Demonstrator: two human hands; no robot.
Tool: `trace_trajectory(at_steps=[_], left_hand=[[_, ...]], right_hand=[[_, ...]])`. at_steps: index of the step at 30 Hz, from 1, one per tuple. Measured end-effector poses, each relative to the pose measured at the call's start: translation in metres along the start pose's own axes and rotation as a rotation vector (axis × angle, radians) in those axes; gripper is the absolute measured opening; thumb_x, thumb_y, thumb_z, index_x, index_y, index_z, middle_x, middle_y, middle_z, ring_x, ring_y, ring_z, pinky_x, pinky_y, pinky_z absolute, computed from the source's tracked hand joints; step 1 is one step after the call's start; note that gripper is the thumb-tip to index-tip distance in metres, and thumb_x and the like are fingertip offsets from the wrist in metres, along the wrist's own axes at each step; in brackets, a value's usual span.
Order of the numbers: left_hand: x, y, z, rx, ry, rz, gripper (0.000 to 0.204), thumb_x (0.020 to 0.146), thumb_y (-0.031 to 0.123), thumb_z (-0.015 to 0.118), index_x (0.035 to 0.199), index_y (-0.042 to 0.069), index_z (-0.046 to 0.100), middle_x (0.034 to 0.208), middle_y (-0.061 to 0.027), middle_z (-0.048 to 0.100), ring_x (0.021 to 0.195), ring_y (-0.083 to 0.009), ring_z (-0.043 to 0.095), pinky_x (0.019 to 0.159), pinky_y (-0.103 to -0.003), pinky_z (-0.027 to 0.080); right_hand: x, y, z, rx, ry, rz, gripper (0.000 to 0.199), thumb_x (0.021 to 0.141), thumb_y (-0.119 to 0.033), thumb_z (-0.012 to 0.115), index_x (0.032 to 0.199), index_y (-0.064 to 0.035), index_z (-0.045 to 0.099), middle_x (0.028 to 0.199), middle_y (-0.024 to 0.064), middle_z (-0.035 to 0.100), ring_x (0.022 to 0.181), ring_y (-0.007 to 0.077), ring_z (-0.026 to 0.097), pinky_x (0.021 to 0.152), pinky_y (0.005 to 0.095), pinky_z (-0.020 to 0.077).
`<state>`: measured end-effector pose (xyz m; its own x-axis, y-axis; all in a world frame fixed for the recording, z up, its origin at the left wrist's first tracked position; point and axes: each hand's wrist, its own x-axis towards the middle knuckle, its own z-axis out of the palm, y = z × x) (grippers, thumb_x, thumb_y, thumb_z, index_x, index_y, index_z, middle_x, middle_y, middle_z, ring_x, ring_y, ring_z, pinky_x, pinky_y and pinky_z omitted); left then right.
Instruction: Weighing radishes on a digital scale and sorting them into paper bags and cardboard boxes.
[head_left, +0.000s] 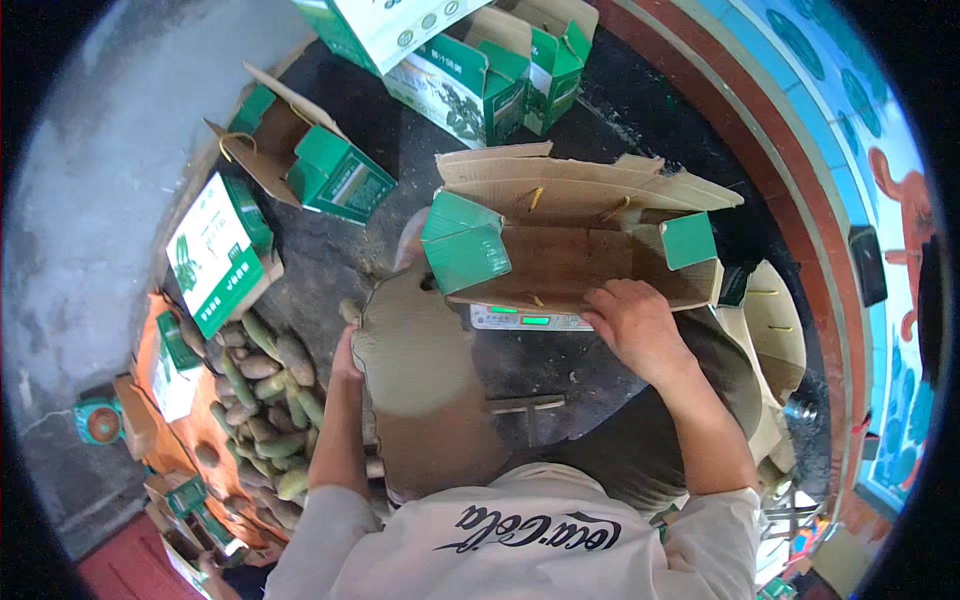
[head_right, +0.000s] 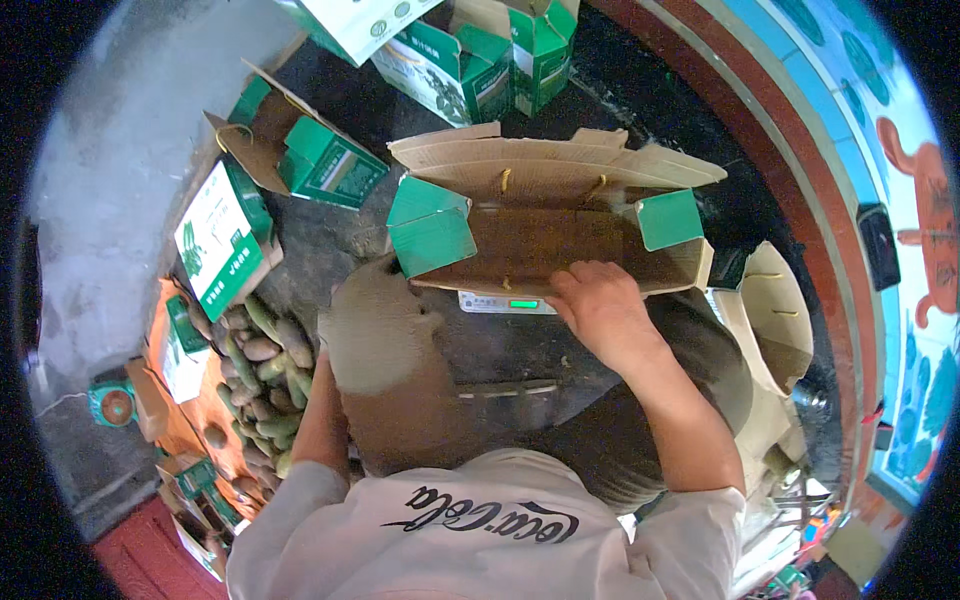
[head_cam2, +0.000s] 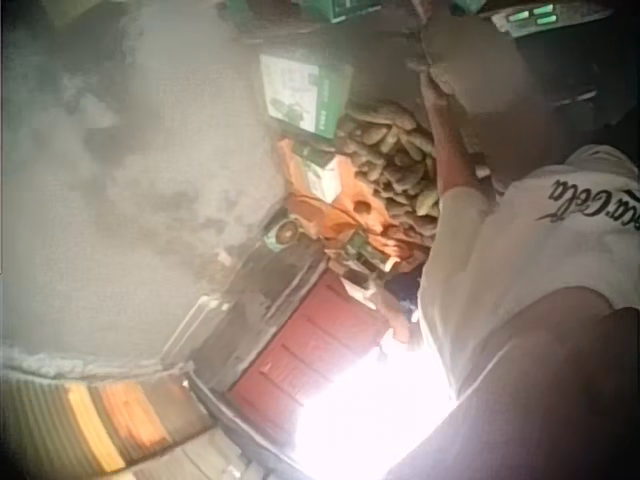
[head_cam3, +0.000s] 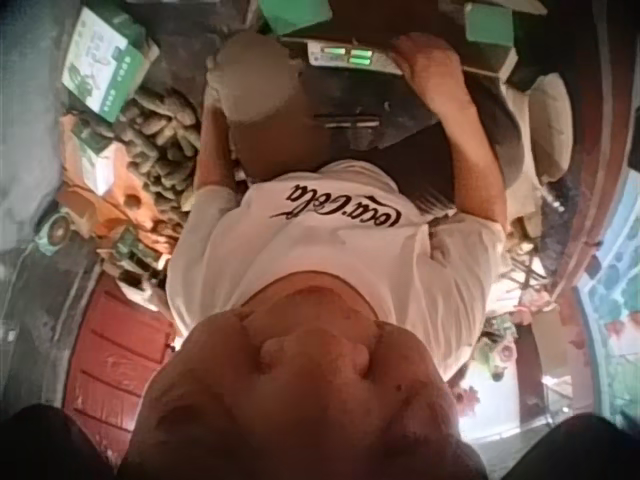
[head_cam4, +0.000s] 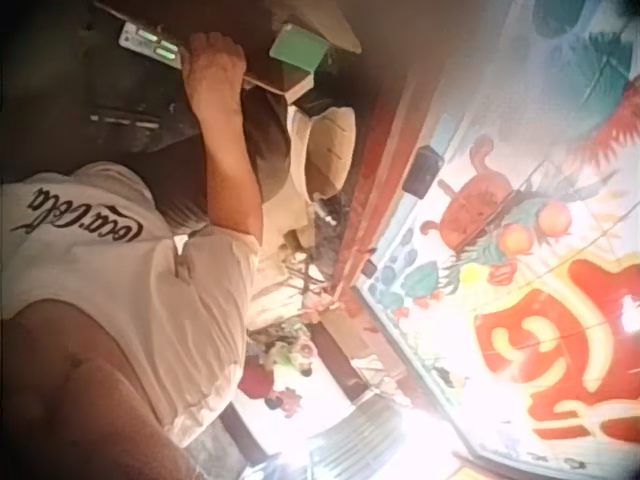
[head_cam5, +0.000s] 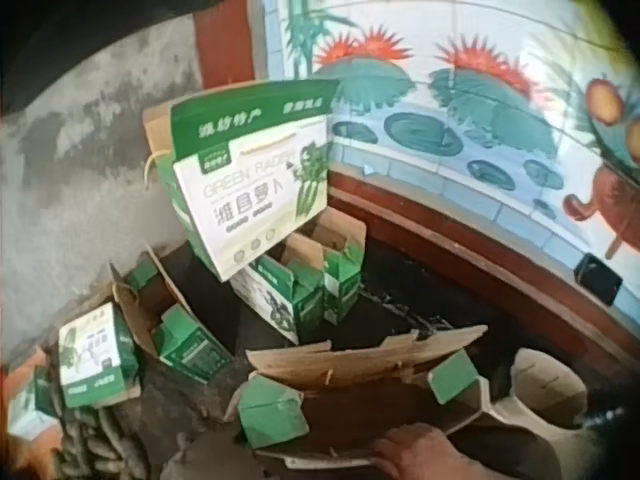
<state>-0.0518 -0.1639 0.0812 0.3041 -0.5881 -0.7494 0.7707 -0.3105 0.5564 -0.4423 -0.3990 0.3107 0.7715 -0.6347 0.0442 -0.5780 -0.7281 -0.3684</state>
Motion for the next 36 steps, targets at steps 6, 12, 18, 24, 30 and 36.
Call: trace_trajectory(at_steps=[6, 12, 18, 24, 30, 36], left_hand=[[-0.058, 0.109, 0.04, 0.125, 0.066, 0.338, 0.049, 0.077, 0.036, 0.065, 0.115, 0.009, 0.05, 0.108, -0.006, 0.058, 0.092, -0.0198, 0.058, 0.075, -0.037, 0.048], [-0.155, 0.182, 0.168, 0.45, -0.167, 0.643, 0.047, 0.081, 0.032, 0.061, 0.119, 0.007, 0.049, 0.109, -0.0054, 0.058, 0.1, -0.0179, 0.055, 0.082, -0.038, 0.045], [-0.176, 0.141, 0.281, 0.894, -0.411, 0.425, 0.057, 0.075, 0.033, 0.068, 0.12, 0.001, 0.05, 0.105, -0.0053, 0.06, 0.093, -0.0125, 0.055, 0.076, -0.027, 0.044], [-0.137, 0.086, 0.347, 1.436, -0.478, 0.234, 0.055, 0.076, 0.038, 0.065, 0.114, 0.0, 0.055, 0.099, -0.0071, 0.06, 0.085, -0.0145, 0.054, 0.064, -0.029, 0.046], [-0.105, 0.039, 0.36, 1.409, -0.467, 0.352, 0.051, 0.079, 0.028, 0.066, 0.119, -0.001, 0.052, 0.103, -0.0111, 0.06, 0.089, -0.0177, 0.056, 0.07, -0.028, 0.048], [-0.138, 0.056, 0.351, 1.229, -0.489, 0.687, 0.043, 0.082, 0.012, 0.063, 0.121, 0.002, 0.05, 0.11, -0.0095, 0.058, 0.101, -0.0176, 0.056, 0.086, -0.029, 0.045]], right_hand=[[-0.008, 0.0, 0.018, -0.072, -0.066, -0.074, 0.02, 0.072, -0.019, 0.066, 0.086, -0.0068, 0.057, 0.077, 0.0085, 0.055, 0.079, 0.0267, 0.056, 0.07, 0.037, 0.045], [-0.008, -0.002, 0.032, -0.204, 0.001, -0.125, 0.013, 0.071, -0.017, 0.061, 0.079, -0.0075, 0.06, 0.078, 0.0084, 0.061, 0.079, 0.0234, 0.06, 0.068, 0.0348, 0.0482], [-0.007, 0.001, 0.043, -0.282, 0.0, -0.129, 0.01, 0.074, -0.012, 0.056, 0.081, -0.0078, 0.061, 0.079, 0.008, 0.062, 0.078, 0.024, 0.062, 0.066, 0.0353, 0.049], [-0.007, 0.001, 0.042, -0.269, -0.032, -0.116, 0.012, 0.073, -0.01, 0.056, 0.082, -0.0081, 0.062, 0.083, 0.0098, 0.064, 0.081, 0.025, 0.063, 0.068, 0.0354, 0.0495], [-0.004, 0.005, 0.041, -0.294, -0.102, -0.102, 0.01, 0.071, -0.011, 0.053, 0.075, -0.0086, 0.062, 0.076, 0.0095, 0.064, 0.074, 0.0247, 0.063, 0.063, 0.0355, 0.0491], [-0.004, 0.01, 0.045, -0.28, -0.064, -0.079, 0.014, 0.076, -0.012, 0.052, 0.078, -0.0101, 0.065, 0.08, 0.0104, 0.067, 0.076, 0.025, 0.065, 0.065, 0.0365, 0.0502]])
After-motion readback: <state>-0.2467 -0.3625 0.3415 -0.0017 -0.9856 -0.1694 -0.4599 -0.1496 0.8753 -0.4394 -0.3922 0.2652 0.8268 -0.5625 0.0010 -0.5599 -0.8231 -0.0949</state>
